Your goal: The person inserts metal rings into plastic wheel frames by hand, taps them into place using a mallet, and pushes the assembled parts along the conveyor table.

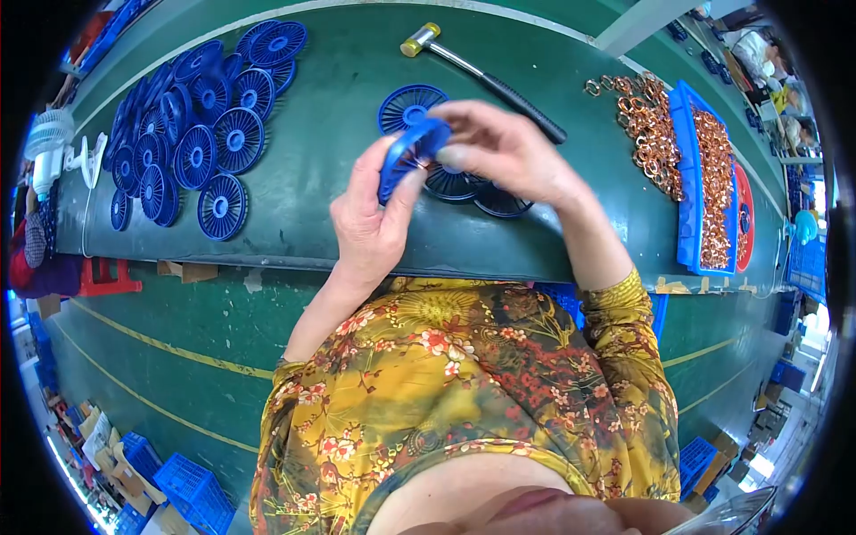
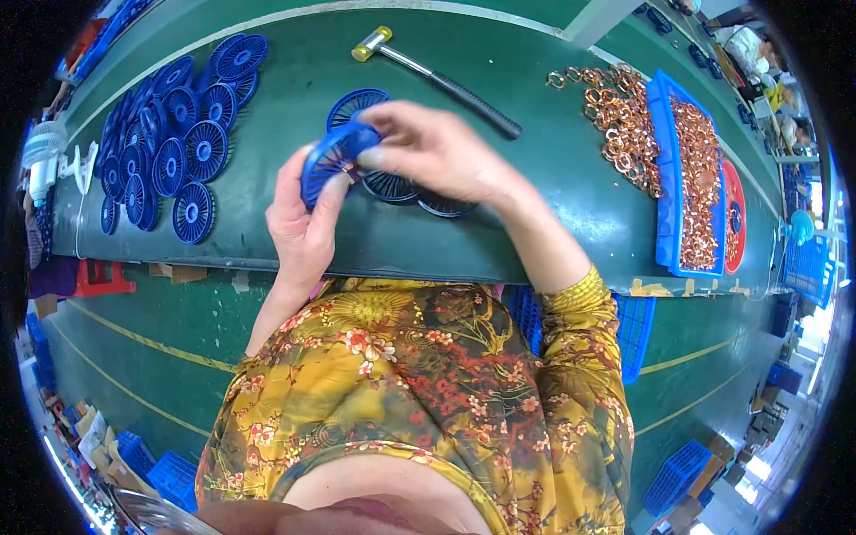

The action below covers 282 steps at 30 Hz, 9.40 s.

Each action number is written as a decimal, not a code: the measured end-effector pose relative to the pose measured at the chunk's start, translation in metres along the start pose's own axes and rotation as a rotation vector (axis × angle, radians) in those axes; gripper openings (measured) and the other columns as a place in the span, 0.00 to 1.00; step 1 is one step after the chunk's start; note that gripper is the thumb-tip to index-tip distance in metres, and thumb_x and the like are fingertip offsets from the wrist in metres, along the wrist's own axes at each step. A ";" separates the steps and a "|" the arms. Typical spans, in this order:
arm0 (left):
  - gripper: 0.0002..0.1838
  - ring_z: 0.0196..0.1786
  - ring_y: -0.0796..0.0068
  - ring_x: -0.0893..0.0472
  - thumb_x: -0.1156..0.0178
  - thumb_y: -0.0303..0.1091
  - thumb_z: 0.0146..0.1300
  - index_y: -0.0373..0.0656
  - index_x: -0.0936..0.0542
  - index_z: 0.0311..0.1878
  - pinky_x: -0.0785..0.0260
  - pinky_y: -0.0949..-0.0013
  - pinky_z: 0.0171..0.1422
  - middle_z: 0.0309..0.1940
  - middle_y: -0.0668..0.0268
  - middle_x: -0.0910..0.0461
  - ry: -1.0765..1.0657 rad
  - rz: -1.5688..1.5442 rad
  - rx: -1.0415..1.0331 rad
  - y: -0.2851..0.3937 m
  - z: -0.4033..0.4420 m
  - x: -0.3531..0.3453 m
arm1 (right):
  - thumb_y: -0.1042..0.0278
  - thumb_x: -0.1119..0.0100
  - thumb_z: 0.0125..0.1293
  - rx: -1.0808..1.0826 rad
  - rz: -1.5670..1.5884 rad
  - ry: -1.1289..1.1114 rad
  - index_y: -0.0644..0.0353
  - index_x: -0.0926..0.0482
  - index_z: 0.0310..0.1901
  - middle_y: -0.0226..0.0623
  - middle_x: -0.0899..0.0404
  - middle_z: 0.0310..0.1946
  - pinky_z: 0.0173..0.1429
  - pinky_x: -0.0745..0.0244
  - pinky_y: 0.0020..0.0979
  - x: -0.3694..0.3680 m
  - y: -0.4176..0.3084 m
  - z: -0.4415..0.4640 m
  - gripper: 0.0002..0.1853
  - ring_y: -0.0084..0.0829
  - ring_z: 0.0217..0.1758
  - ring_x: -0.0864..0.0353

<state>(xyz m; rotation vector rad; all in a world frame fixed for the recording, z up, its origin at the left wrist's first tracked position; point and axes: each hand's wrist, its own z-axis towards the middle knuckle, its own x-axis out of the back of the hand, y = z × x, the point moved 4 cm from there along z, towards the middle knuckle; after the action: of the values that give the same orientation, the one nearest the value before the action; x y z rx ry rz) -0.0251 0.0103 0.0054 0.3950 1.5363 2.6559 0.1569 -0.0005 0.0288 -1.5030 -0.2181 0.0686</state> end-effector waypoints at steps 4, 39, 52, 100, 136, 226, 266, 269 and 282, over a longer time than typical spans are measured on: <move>0.18 0.45 0.71 0.18 0.42 0.24 0.66 0.38 0.27 0.59 0.27 0.72 0.51 0.48 0.57 0.19 0.217 0.349 -0.113 -0.008 0.017 0.027 | 0.48 0.41 0.63 -0.108 -1.096 0.658 0.64 0.25 0.56 0.52 0.20 0.48 0.52 0.24 0.39 0.111 0.008 -0.003 0.29 0.43 0.51 0.20; 0.38 0.72 0.46 0.41 0.30 0.44 0.52 0.39 0.32 0.64 0.51 0.45 0.74 0.67 0.44 0.38 0.202 1.040 0.159 -0.049 -0.007 0.130 | 0.71 0.42 0.62 -0.133 -1.283 0.710 0.64 0.28 0.31 0.45 0.29 0.31 0.40 0.31 0.45 0.155 0.048 -0.039 0.07 0.48 0.36 0.26; 0.12 0.31 0.70 0.20 0.40 0.31 0.63 0.35 0.21 0.47 0.28 0.67 0.39 0.30 0.57 0.19 0.569 0.637 0.081 -0.024 0.014 0.155 | 0.75 0.39 0.61 0.195 -0.881 0.625 0.63 0.19 0.37 0.42 0.22 0.37 0.45 0.26 0.31 0.103 -0.004 -0.028 0.04 0.38 0.40 0.21; 0.21 0.44 0.79 0.19 0.36 0.31 0.63 0.38 0.28 0.57 0.24 0.71 0.47 0.42 0.63 0.19 -0.459 -0.332 0.180 0.042 -0.002 -0.063 | 0.69 0.43 0.66 0.345 -0.336 0.306 0.62 0.18 0.50 0.43 0.21 0.55 0.65 0.32 0.36 0.057 -0.021 -0.073 0.13 0.35 0.62 0.25; 0.19 0.63 0.50 0.28 0.39 0.37 0.60 0.38 0.23 0.52 0.43 0.47 0.70 0.56 0.49 0.24 0.095 1.077 -0.212 -0.099 0.055 0.157 | 0.73 0.34 0.60 0.295 -0.793 0.674 0.64 0.17 0.38 0.38 0.17 0.35 0.43 0.26 0.28 0.063 -0.009 -0.052 0.06 0.30 0.37 0.19; 0.26 0.48 0.73 0.21 0.39 0.33 0.66 0.40 0.35 0.64 0.27 0.70 0.51 0.48 0.60 0.22 -0.056 -0.142 0.158 0.000 -0.013 0.024 | 0.60 0.32 0.58 0.285 -0.455 0.227 0.59 0.24 0.57 0.48 0.28 0.62 0.65 0.32 0.39 -0.010 -0.006 -0.026 0.26 0.46 0.64 0.27; 0.63 0.65 0.53 0.30 0.25 0.53 0.40 0.36 0.54 0.72 0.62 0.33 0.74 0.57 0.48 0.26 -0.936 0.401 -0.334 0.021 0.011 -0.184 | 0.71 0.54 0.73 -0.426 -0.620 0.901 0.60 0.30 0.65 0.25 0.31 0.22 0.31 0.35 0.22 0.024 -0.001 -0.288 0.20 0.18 0.25 0.34; 0.64 0.66 0.51 0.31 0.25 0.52 0.40 0.39 0.56 0.74 0.64 0.35 0.75 0.58 0.49 0.26 -0.921 0.384 -0.332 0.020 0.010 -0.184 | 0.68 0.54 0.74 -0.332 -0.392 0.984 0.60 0.30 0.65 0.28 0.26 0.27 0.30 0.34 0.20 0.016 -0.027 -0.278 0.20 0.16 0.26 0.31; 0.60 0.75 0.48 0.47 0.24 0.46 0.41 0.47 0.51 0.75 0.68 0.37 0.77 0.69 0.51 0.38 -0.971 0.599 -0.404 0.017 0.035 -0.095 | 0.69 0.48 0.70 -0.591 -0.559 0.496 0.61 0.25 0.58 0.43 0.22 0.27 0.36 0.28 0.28 0.035 -0.016 -0.287 0.17 0.27 0.26 0.25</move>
<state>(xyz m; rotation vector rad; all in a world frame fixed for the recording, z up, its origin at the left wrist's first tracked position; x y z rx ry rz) 0.0769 0.0152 0.0180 1.9490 0.6126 2.3096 0.2431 -0.2765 0.0332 -1.9315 -0.2607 -0.8721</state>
